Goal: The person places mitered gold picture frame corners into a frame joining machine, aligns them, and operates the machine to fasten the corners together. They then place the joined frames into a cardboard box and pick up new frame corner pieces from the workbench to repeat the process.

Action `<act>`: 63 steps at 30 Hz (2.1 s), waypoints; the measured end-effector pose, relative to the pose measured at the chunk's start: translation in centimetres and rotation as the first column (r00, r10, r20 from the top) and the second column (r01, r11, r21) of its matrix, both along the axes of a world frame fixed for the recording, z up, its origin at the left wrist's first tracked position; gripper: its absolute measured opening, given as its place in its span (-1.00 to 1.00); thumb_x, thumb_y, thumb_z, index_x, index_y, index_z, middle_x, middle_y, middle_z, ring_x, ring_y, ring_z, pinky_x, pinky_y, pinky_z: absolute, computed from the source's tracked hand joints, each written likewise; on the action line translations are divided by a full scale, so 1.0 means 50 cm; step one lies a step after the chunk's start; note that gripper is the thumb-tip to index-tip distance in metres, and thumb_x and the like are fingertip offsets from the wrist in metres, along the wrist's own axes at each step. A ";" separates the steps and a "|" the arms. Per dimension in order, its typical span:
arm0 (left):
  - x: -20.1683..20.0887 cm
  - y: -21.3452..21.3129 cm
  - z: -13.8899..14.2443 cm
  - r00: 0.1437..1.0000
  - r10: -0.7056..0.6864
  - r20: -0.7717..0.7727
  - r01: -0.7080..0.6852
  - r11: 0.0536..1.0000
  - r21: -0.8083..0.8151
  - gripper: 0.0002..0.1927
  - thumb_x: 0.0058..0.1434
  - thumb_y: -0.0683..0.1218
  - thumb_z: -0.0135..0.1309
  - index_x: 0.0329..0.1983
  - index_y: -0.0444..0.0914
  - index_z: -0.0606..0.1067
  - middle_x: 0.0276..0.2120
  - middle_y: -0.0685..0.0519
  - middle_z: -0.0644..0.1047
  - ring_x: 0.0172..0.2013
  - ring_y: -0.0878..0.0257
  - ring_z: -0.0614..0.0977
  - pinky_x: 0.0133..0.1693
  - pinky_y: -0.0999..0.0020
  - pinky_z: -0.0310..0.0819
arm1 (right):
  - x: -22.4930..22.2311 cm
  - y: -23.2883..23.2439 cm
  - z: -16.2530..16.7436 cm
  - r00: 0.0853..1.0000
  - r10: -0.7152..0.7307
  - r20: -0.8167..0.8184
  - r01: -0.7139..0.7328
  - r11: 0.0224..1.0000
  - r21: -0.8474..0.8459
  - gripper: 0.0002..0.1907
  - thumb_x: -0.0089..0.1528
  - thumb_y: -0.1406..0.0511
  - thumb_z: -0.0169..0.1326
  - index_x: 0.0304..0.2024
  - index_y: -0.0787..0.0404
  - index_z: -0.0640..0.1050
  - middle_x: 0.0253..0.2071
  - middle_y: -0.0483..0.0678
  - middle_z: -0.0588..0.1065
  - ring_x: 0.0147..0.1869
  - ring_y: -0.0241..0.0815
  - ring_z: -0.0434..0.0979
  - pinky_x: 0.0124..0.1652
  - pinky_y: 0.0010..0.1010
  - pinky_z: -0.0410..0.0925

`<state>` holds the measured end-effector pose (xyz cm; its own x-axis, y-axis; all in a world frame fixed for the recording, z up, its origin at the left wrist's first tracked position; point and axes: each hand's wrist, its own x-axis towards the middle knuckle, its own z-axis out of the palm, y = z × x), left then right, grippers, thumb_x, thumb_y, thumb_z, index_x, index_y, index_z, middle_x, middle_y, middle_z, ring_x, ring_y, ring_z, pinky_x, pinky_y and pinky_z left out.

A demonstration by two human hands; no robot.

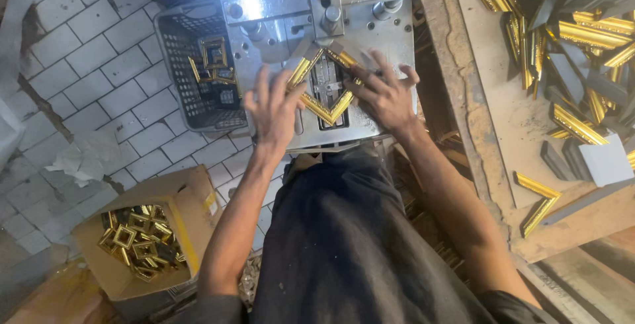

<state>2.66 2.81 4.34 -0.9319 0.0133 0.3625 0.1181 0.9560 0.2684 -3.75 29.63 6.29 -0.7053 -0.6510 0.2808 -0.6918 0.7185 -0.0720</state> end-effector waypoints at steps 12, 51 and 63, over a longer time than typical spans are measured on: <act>-0.014 -0.019 -0.006 0.990 -0.126 0.058 0.107 0.961 0.255 -0.68 0.05 -0.24 0.24 -0.12 -0.10 0.71 -0.13 0.16 0.65 0.14 0.04 0.57 -0.10 0.09 0.25 | -0.018 -0.008 -0.016 0.996 0.050 0.077 -0.042 0.994 -0.097 -0.57 0.18 0.19 0.33 0.11 -0.06 0.66 0.32 -0.29 0.49 0.41 -0.06 0.38 0.20 -0.05 0.24; -0.013 -0.020 0.007 0.989 -0.145 0.031 0.136 0.971 0.197 -0.69 0.05 -0.14 0.33 -0.10 -0.10 0.71 -0.01 0.18 0.61 0.14 0.03 0.54 0.00 0.06 0.31 | -0.015 -0.017 -0.004 0.997 -0.062 0.052 0.069 0.988 -0.140 -0.69 0.20 0.14 0.30 0.00 -0.10 0.65 0.21 -0.36 0.52 0.43 -0.15 0.39 0.17 -0.02 0.10; -0.016 -0.018 0.023 0.988 -0.144 0.059 0.129 0.969 0.212 -0.67 -0.03 -0.14 0.37 -0.14 -0.13 0.69 -0.07 0.13 0.63 0.09 0.01 0.60 -0.05 0.06 0.39 | -0.035 -0.010 -0.002 0.971 0.089 0.221 -0.053 0.985 -0.164 -0.59 0.12 0.27 0.30 0.04 0.06 0.64 0.33 -0.16 0.45 0.47 0.03 0.33 0.24 -0.03 0.21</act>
